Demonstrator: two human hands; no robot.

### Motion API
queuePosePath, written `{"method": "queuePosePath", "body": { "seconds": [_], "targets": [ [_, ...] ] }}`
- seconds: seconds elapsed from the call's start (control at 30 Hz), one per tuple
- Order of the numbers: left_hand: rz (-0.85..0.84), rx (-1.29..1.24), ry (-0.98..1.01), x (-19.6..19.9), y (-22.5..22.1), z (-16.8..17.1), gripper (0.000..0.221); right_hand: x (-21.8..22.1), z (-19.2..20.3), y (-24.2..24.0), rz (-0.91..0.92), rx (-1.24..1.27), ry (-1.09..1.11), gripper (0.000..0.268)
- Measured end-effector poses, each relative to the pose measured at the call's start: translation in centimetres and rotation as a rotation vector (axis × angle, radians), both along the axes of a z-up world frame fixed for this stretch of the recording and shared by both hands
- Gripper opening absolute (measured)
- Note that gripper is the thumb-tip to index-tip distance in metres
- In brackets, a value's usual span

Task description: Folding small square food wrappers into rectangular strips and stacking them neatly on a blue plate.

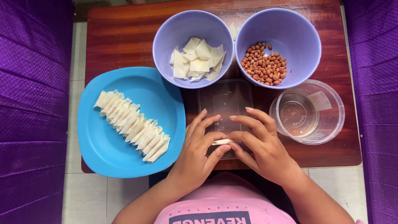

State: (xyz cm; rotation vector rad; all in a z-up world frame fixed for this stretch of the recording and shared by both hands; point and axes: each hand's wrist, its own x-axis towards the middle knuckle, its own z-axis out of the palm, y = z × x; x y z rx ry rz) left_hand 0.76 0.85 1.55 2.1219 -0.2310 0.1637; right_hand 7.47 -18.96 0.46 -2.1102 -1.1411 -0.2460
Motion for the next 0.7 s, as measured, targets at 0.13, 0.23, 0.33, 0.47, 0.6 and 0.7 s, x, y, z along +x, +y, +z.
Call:
{"method": "queuePosePath", "body": {
  "seconds": [0.13, 0.23, 0.33, 0.47, 0.6, 0.7],
  "targets": [
    [0.006, -0.043, -0.016, -0.06, 0.07, 0.11, 0.020, -0.05, -0.15, -0.09, 0.001, 0.004, -0.053, 0.012],
    [0.009, -0.056, 0.009, -0.16, 0.11, 0.24, 0.021, -0.14, -0.22, -0.12, 0.010, 0.010, -0.063, 0.014],
    [0.017, -0.107, 0.003, -0.23, 0.16, 0.27, 0.022, -0.21, -0.38, -0.20, -0.020, 0.007, -0.143, 0.033],
    [0.005, -0.079, 0.021, -0.20, 0.12, 0.23, 0.023, -0.20, -0.61, -0.28, -0.009, 0.046, -0.204, 0.016],
    [-0.009, -0.050, 0.024, -0.11, 0.19, 0.42, 0.026, -0.22, -0.67, -0.32, -0.011, 0.037, -0.187, 0.015],
    [-0.006, -0.069, 0.035, -0.14, 0.22, 0.19, 0.023, -0.12, -0.79, -0.44, 0.008, 0.030, -0.147, 0.018]
  ]
}}
